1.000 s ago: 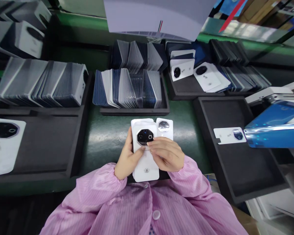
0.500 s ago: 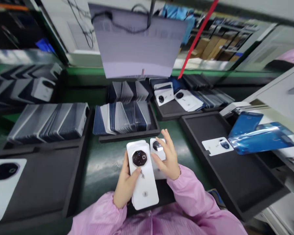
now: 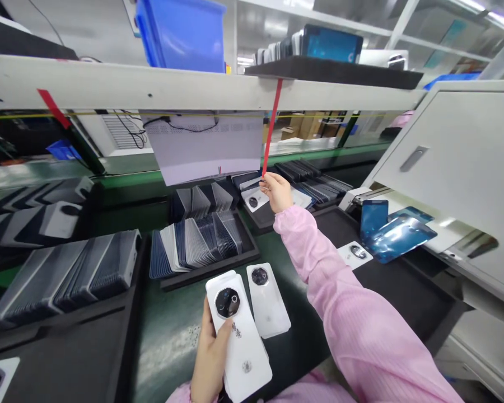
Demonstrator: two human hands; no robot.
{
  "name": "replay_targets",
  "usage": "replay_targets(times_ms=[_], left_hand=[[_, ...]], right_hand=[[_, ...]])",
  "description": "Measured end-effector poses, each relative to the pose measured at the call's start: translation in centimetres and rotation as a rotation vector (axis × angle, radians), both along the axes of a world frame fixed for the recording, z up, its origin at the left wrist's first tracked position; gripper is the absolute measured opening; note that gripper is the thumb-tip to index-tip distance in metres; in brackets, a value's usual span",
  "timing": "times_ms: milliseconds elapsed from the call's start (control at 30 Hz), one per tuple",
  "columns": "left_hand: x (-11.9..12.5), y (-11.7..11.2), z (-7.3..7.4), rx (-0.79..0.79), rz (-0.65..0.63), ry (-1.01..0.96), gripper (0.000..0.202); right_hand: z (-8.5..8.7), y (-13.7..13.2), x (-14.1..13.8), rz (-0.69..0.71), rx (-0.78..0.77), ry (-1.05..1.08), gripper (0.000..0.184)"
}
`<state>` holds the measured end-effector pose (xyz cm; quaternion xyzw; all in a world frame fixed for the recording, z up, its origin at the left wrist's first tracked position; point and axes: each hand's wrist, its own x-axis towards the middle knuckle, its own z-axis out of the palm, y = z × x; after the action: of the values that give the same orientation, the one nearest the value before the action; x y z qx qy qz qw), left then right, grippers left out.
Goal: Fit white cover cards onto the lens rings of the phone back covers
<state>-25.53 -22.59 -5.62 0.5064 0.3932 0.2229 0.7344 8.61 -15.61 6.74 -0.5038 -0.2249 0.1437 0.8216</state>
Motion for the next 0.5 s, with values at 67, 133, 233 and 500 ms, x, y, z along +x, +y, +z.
replay_targets(times_ms=[67, 133, 233, 500], left_hand=[[0.0, 0.0, 0.3, -0.022, -0.001, -0.036, 0.073], [0.0, -0.1, 0.6, -0.044, 0.003, -0.062, 0.076], [0.1, 0.0, 0.7, -0.017, 0.040, -0.086, 0.079], [0.2, 0.3, 0.4, -0.113, 0.042, -0.179, 0.088]], right_hand=[[-0.2, 0.5, -0.3, 0.008, -0.010, 0.022, 0.018], [-0.3, 1.0, 0.1, 0.024, -0.031, 0.068, 0.016], [-0.1, 2.1, 2.6, 0.075, -0.063, 0.143, 0.019], [-2.3, 6.6, 7.5, 0.117, -0.224, 0.130, 0.042]])
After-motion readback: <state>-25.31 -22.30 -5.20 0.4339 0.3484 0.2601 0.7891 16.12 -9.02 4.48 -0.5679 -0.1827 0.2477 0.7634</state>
